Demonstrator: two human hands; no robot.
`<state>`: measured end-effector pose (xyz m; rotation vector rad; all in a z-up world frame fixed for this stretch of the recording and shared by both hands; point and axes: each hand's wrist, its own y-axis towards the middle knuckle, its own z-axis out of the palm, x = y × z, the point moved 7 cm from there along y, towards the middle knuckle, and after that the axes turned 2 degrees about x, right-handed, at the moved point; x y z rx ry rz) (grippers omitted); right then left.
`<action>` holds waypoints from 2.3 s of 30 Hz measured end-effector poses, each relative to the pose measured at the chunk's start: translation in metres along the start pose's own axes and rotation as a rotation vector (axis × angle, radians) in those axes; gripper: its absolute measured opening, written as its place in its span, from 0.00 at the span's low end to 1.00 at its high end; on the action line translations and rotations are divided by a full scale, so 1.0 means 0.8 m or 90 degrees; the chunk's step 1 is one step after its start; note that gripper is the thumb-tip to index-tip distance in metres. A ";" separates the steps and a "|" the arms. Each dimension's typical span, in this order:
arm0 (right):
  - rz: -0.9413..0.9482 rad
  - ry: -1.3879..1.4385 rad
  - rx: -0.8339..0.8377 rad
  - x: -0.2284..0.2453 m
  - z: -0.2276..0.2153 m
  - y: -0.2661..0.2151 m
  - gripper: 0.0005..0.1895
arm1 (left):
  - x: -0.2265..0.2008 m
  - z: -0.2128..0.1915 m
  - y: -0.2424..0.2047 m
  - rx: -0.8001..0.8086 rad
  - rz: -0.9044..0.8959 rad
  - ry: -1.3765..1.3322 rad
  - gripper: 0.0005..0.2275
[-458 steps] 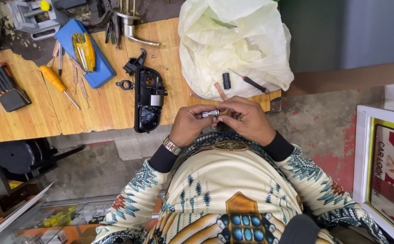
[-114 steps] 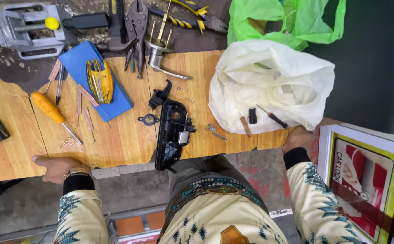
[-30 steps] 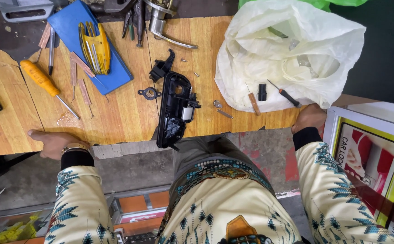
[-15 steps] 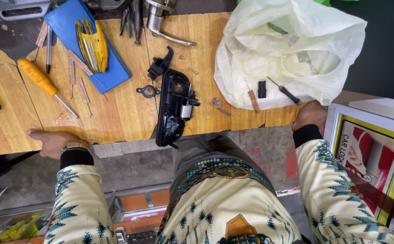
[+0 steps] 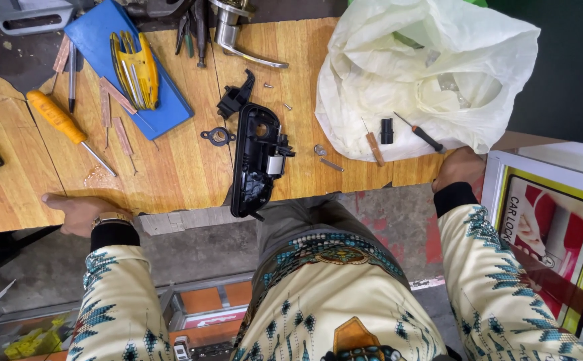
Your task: Reassembling a lock handle mechanism by precisely placing pins into the cylinder and assembling the housing.
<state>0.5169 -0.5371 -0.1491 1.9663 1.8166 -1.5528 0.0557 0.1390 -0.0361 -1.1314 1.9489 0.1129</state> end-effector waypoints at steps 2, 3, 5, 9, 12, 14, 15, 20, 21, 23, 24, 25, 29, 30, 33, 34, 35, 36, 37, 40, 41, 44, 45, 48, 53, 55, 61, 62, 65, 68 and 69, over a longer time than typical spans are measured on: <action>0.008 -0.049 0.016 0.002 0.004 0.006 0.31 | -0.005 -0.002 -0.012 0.001 -0.017 -0.007 0.45; 0.007 -0.048 0.016 0.003 0.004 0.007 0.31 | -0.003 -0.002 -0.008 0.001 -0.017 -0.007 0.45; 0.016 -0.024 0.017 0.001 0.006 0.007 0.35 | -0.001 -0.001 0.000 0.000 0.004 0.024 0.47; 0.010 -0.022 0.000 -0.001 0.008 0.007 0.36 | -0.007 -0.003 -0.012 -0.011 -0.011 0.019 0.45; 0.009 0.044 -0.016 -0.001 0.011 0.011 0.33 | -0.007 -0.003 -0.014 -0.008 -0.024 0.008 0.45; 0.007 -0.004 0.001 0.000 0.005 0.005 0.31 | -0.005 -0.003 -0.008 -0.010 -0.014 0.026 0.44; 0.008 -0.004 0.002 0.000 0.003 0.001 0.31 | -0.005 -0.004 -0.010 -0.010 -0.013 0.027 0.44; -0.001 -0.061 -0.009 0.003 -0.004 -0.003 0.27 | -0.002 -0.001 -0.006 0.002 -0.015 0.020 0.49; -0.001 -0.061 -0.008 0.002 0.000 -0.002 0.27 | -0.004 -0.002 -0.010 0.002 -0.015 0.020 0.49; 0.005 0.042 0.002 0.000 0.008 0.003 0.21 | -0.007 -0.004 -0.018 0.003 -0.027 0.018 0.46; 0.005 0.043 0.001 0.001 0.013 0.008 0.21 | -0.008 -0.005 -0.018 0.003 -0.027 0.017 0.46; 0.001 0.022 0.003 0.002 0.019 0.012 0.20 | -0.008 -0.005 -0.017 0.001 -0.028 0.018 0.45; -0.005 0.130 0.002 -0.002 0.016 0.007 0.25 | -0.006 -0.004 -0.015 -0.012 -0.026 0.010 0.45; -0.005 0.131 0.001 -0.001 0.013 0.007 0.25 | -0.004 -0.003 -0.011 -0.011 -0.026 0.008 0.45; -0.014 -0.006 0.001 0.003 0.008 0.007 0.28 | -0.001 -0.002 -0.003 -0.011 -0.014 0.034 0.45; -0.009 0.022 0.007 0.001 0.008 0.007 0.27 | -0.001 -0.002 -0.003 -0.013 -0.015 0.036 0.46; -0.003 0.050 0.013 0.000 0.008 0.006 0.27 | -0.001 -0.002 -0.004 -0.014 -0.015 0.038 0.47; -0.003 0.053 0.011 0.001 0.009 0.008 0.27 | -0.002 -0.003 -0.006 -0.013 -0.015 0.035 0.47; 0.001 0.043 0.017 0.001 0.012 0.009 0.27 | -0.004 -0.004 -0.009 -0.012 -0.011 0.045 0.45; 0.006 0.073 0.042 0.005 0.021 0.011 0.23 | 0.001 -0.004 0.003 -0.019 0.000 0.057 0.45; 0.007 0.108 0.064 0.006 0.024 0.011 0.20 | 0.004 -0.002 0.009 -0.028 0.007 0.064 0.47; 0.408 1.188 0.043 -0.016 -0.043 -0.099 0.13 | 0.003 -0.004 0.005 -0.039 0.001 0.096 0.46; 0.406 1.195 0.040 -0.017 -0.042 -0.097 0.13 | 0.002 -0.005 0.001 -0.034 0.001 0.089 0.46; 0.396 1.209 0.065 -0.012 -0.041 -0.094 0.15 | -0.003 -0.005 -0.005 -0.024 0.008 0.084 0.42; 0.380 1.223 0.049 -0.012 -0.053 -0.106 0.12 | -0.007 -0.008 -0.017 -0.020 0.002 0.086 0.43; 0.391 1.203 0.057 -0.012 -0.041 -0.097 0.10 | -0.008 -0.010 -0.022 -0.008 -0.009 0.074 0.44; 0.370 1.156 0.058 -0.014 -0.038 -0.093 0.12 | -0.013 -0.013 -0.031 -0.008 -0.039 0.091 0.44; 0.376 1.145 0.070 -0.014 -0.036 -0.091 0.11 | -0.013 -0.013 -0.037 -0.010 -0.059 0.071 0.44; 0.349 1.163 0.062 -0.011 -0.016 -0.069 0.12 | -0.009 -0.012 -0.022 -0.030 -0.006 0.126 0.44; 0.343 1.161 0.042 -0.008 -0.018 -0.068 0.14 | -0.021 -0.023 -0.062 0.026 0.100 0.166 0.35; 0.340 1.166 0.041 -0.008 -0.015 -0.069 0.14 | -0.017 -0.022 -0.055 0.027 0.101 0.161 0.35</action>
